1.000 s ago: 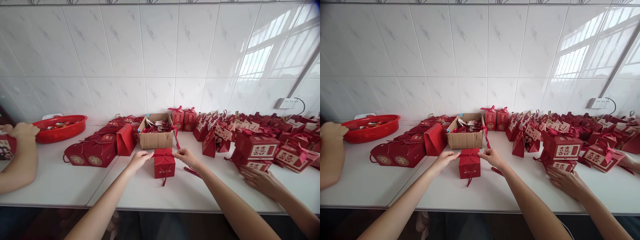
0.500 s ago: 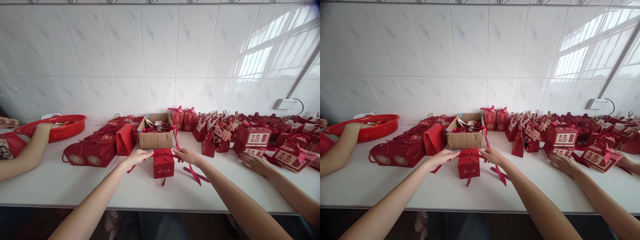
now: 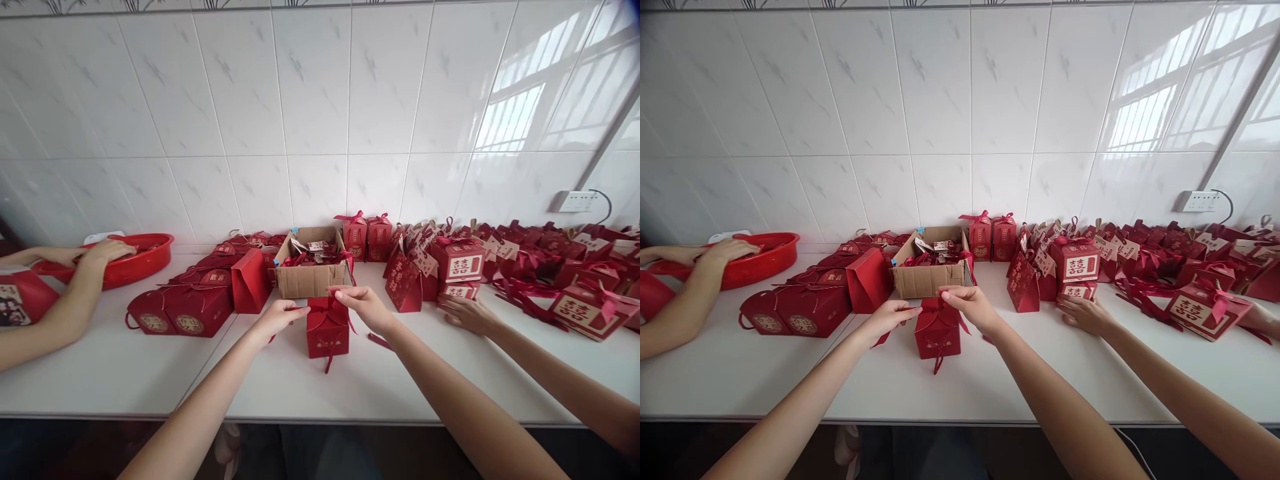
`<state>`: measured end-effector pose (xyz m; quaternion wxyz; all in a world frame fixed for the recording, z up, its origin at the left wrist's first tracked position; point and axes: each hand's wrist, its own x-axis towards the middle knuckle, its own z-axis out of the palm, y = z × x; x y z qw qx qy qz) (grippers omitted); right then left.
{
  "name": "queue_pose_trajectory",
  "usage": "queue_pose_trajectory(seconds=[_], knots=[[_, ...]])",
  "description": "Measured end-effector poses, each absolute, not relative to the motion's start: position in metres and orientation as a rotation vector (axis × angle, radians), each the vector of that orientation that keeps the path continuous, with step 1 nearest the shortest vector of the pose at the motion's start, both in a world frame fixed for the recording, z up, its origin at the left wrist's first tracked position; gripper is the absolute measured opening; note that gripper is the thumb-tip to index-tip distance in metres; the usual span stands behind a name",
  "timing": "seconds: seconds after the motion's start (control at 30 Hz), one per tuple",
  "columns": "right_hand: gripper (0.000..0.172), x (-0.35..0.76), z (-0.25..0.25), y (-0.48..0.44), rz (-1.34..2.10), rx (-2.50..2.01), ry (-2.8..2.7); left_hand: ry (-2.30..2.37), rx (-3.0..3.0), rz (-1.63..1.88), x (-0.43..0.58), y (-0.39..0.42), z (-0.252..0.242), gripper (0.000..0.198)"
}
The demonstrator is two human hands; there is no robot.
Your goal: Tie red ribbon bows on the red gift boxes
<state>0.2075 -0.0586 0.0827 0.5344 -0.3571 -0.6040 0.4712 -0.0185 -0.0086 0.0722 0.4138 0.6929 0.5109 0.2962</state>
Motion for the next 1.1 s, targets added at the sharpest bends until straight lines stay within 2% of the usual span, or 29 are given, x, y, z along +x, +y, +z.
queue_pose_trajectory(seconds=[0.33,0.5,0.87,1.03,1.1], knots=[[0.045,0.181,0.071,-0.044,1.001,-0.888,-1.208,1.349,1.749,0.798,-0.017,-0.011,0.070,0.048],[0.038,0.183,0.068,-0.042,0.930,-0.935,-1.183,1.350,1.737,0.787,-0.016,-0.011,0.070,0.047],[0.040,0.193,0.061,-0.044,0.888,-0.942,-1.279,1.278,1.670,0.771,-0.016,-0.013,0.067,0.048],[0.025,0.193,0.055,-0.047,0.776,-0.938,-1.265,1.264,1.654,0.771,-0.016,-0.016,0.068,0.047],[0.025,0.191,0.053,-0.048,0.768,-0.927,-1.229,1.262,1.653,0.767,-0.016,-0.017,0.068,0.046]])
